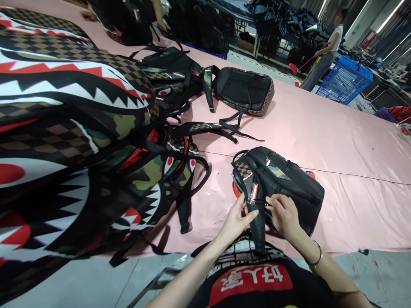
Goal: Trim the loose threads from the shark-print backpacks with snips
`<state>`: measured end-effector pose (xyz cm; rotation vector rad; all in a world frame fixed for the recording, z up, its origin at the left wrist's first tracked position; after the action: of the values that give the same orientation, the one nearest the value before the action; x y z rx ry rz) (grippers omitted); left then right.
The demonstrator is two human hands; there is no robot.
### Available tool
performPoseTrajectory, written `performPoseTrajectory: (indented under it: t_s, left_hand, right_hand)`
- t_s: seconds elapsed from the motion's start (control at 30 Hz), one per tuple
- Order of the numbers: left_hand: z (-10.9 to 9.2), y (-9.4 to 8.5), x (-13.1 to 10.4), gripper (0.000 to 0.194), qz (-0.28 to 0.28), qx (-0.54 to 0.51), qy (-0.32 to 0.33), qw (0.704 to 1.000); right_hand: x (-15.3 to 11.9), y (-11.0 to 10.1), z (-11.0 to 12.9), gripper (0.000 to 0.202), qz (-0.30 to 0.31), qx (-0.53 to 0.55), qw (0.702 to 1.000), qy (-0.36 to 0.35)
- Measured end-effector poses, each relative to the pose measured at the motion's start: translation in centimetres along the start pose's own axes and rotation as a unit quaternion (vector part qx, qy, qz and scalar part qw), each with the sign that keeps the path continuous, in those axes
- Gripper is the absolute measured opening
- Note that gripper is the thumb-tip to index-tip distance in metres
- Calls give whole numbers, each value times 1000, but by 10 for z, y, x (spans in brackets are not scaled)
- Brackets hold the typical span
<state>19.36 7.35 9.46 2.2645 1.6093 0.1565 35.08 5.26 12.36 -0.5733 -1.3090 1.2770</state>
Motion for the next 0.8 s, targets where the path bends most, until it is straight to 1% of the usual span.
performPoseTrajectory:
  t_s: [0.13,0.33,0.47,0.53,0.6,0.63,0.73,0.8]
  left_hand:
    - [2,3,0,53,3,8,-12,1000]
    - [1,9,1,54,-1,2,-14,1000]
    - [0,11,1,52,4,-1,-19,1000]
    - [0,10,-1,52,2,5,-22,1000]
    - [1,8,-2,50,-6,10,-19,1000]
    - [2,7,-2,49,-13,8,-13,1000]
    - [4,3,-2,45,-32,1,1,999]
    - [6,2,-1,44,-47,1,-3,999]
  right_hand:
    - [-1,1,2,18,9,-7,1000,-4]
    - [-3,4,5,20,-4,-33,999,-1]
    - [-3,7,3,20,-6,-23,1000,2]
    - [-3,9,1,17,-8,23,1000,18]
    - [-2,10,-1,14,-10,116,992,50]
    - [-1,11,-1,12,-13,171,983,70]
    - [3,14,-3,9,-22,300,942,148]
    - [6,20,-6,11,-15,364,907,211]
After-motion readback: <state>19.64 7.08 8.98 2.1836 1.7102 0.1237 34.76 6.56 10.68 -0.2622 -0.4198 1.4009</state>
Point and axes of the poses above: each hand's wrist, its own x-axis towards the middle knuckle, its own y-axis out of the palm, z = x × y, the point moved 2 cm from there along x, towards the middle knuckle, and after that the axes turned 4 degrees about y, right-handed, at the moved point
